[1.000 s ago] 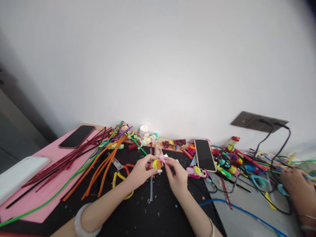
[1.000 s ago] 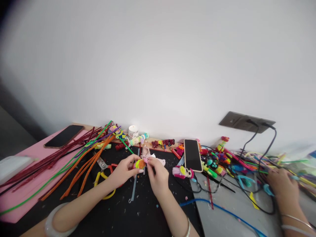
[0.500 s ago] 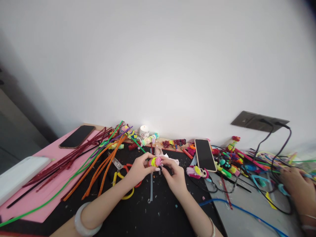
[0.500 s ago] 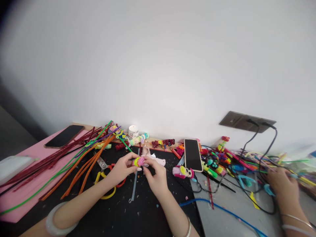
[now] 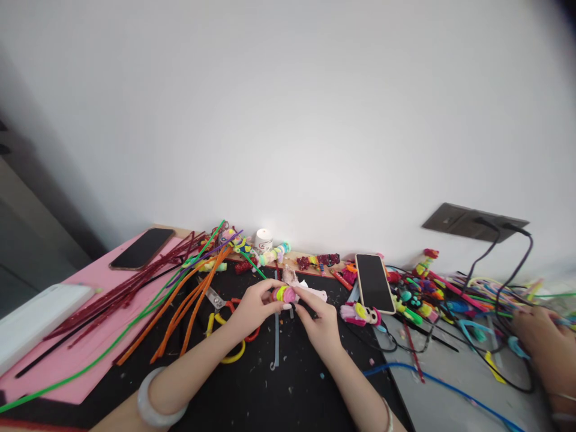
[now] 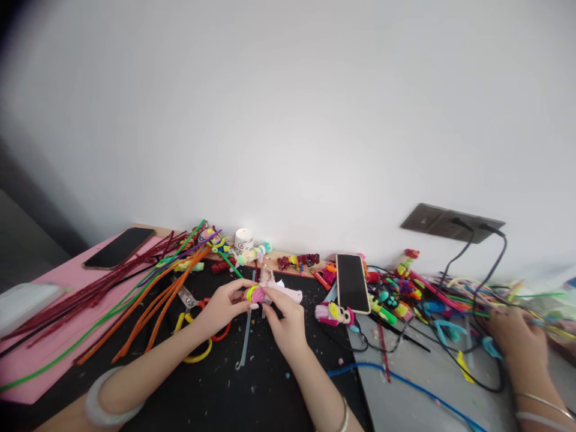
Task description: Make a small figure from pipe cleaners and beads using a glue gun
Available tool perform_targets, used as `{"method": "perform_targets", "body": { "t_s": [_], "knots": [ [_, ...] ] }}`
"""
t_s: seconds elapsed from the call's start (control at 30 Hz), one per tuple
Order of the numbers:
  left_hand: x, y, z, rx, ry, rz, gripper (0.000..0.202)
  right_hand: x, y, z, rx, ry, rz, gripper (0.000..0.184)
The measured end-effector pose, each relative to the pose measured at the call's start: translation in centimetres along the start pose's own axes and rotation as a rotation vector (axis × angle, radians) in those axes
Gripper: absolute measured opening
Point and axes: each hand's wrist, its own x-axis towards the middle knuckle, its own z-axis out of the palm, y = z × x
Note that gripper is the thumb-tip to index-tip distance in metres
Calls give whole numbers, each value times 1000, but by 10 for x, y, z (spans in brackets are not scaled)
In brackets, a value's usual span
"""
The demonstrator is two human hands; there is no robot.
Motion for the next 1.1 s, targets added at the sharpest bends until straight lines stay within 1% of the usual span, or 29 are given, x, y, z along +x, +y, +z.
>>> {"method": "perform_targets", "body": {
  "t_s": [0.13,0.27,0.4,0.53,0.67,0.77,0.83,0.9,1.0,1.1],
  "knots": [
    [1,-4,0,27,24,36,44,2,0,-1,4,-4,-54,26],
    [0,-3,0,83,15,83,47,3,-1,-1,8,-20,-57,30],
    [-2,0,1,158,-11,125,42,3,-2,0,8,-25,-68,32],
    [-3,2,2,213,-12,122,41,3,-1,1,11,-43,-113,34],
    [-3,4,2,133,-32,104,48,1,1,3,-24,-44,-130,41],
    [-3,7,1,67,-40,98,49,0,0,3,-48,-22,-122,50],
    [-3,8,0,48,-41,90,49,0,-1,3,-67,-10,-139,52],
    [-3,9,0,37,-51,89,48,1,-3,2,-86,-16,-175,54],
    [-3,8,1,32,-75,111,46,2,-5,0,-116,-59,-231,55],
    [-4,6,1,80,-78,141,43,3,-5,-1,-144,-79,-275,55]
  ]
}}
